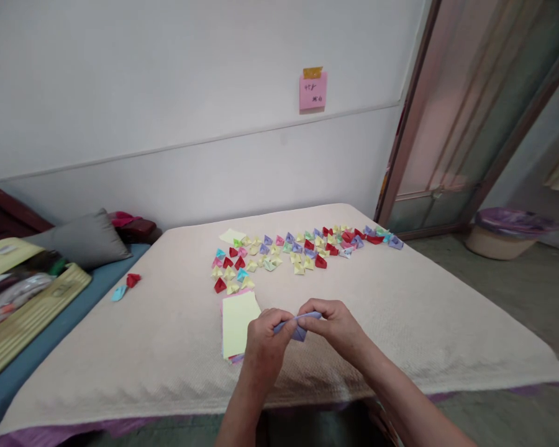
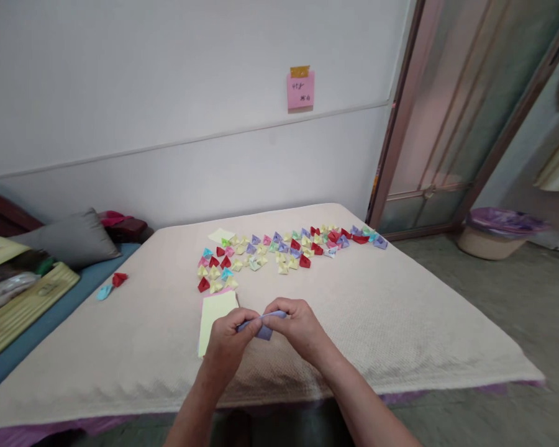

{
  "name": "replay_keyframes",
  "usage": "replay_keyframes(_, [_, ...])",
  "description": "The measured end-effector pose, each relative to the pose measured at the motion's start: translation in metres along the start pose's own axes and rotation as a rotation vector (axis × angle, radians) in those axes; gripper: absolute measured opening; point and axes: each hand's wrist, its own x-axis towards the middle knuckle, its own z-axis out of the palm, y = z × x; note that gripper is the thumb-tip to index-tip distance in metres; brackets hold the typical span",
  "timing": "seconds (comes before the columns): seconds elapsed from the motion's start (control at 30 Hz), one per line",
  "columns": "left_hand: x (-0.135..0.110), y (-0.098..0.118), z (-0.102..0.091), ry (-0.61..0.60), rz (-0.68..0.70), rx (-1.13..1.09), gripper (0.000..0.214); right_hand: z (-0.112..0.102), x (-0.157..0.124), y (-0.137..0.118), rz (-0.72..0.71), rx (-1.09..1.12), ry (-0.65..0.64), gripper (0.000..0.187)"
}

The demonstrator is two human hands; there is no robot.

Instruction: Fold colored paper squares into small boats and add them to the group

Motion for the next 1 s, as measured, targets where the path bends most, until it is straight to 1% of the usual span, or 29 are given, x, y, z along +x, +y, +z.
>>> replay_keyframes(0.1, [0.002, -0.004, -0.002, 0.005, -0.118, -0.096, 0.015, -0.002, 0.002, 0.003, 0.023, 0.057, 0.046, 0.009])
replay_keyframes(0.23, [0.005, -0.014, -0.003, 0.042, -0.277, -0.33, 0.016, -0.008, 0.003, 0.009, 0.057, 0.147, 0.145, 0.012])
replay_keyframes(0.3, [0.006, -0.018, -0.002, 0.095, -0.346, -0.438, 0.019, -0.009, 0.003, 0.008, 0.062, 0.173, 0.143, 0.012])
replay_keyframes(0.4, [0.006, -0.02, -0.001, 0.215, -0.418, -0.563, 0.025, -0.008, 0.002, 0.004, 0.093, 0.18, 0.059, 0.013])
replay_keyframes(0.47, [0.005, -0.02, -0.002, 0.244, -0.421, -0.616, 0.027, -0.006, 0.002, 0.003, 0.118, 0.16, -0.014, 0.013])
replay_keyframes(0.53, [0.004, -0.02, -0.003, 0.21, -0.409, -0.614, 0.028, -0.003, 0.002, 0.003, 0.13, 0.13, -0.067, 0.013])
replay_keyframes(0.67, [0.004, -0.018, -0.003, 0.093, -0.359, -0.491, 0.023, 0.004, 0.001, 0.009, 0.141, 0.081, -0.096, 0.014])
replay_keyframes(0.83, [0.004, -0.012, 0.002, 0.072, -0.311, -0.411, 0.02, 0.01, -0.002, 0.011, 0.141, 0.071, -0.146, 0.008])
replay_keyframes(0.9, [0.004, -0.009, 0.005, 0.119, -0.305, -0.427, 0.018, 0.012, -0.001, 0.01, 0.121, 0.092, -0.123, 0.006])
replay_keyframes(1.0, [0.005, -0.005, 0.008, 0.278, -0.286, -0.518, 0.025, 0.015, 0.0, 0.008, 0.092, 0.152, -0.021, 0.009])
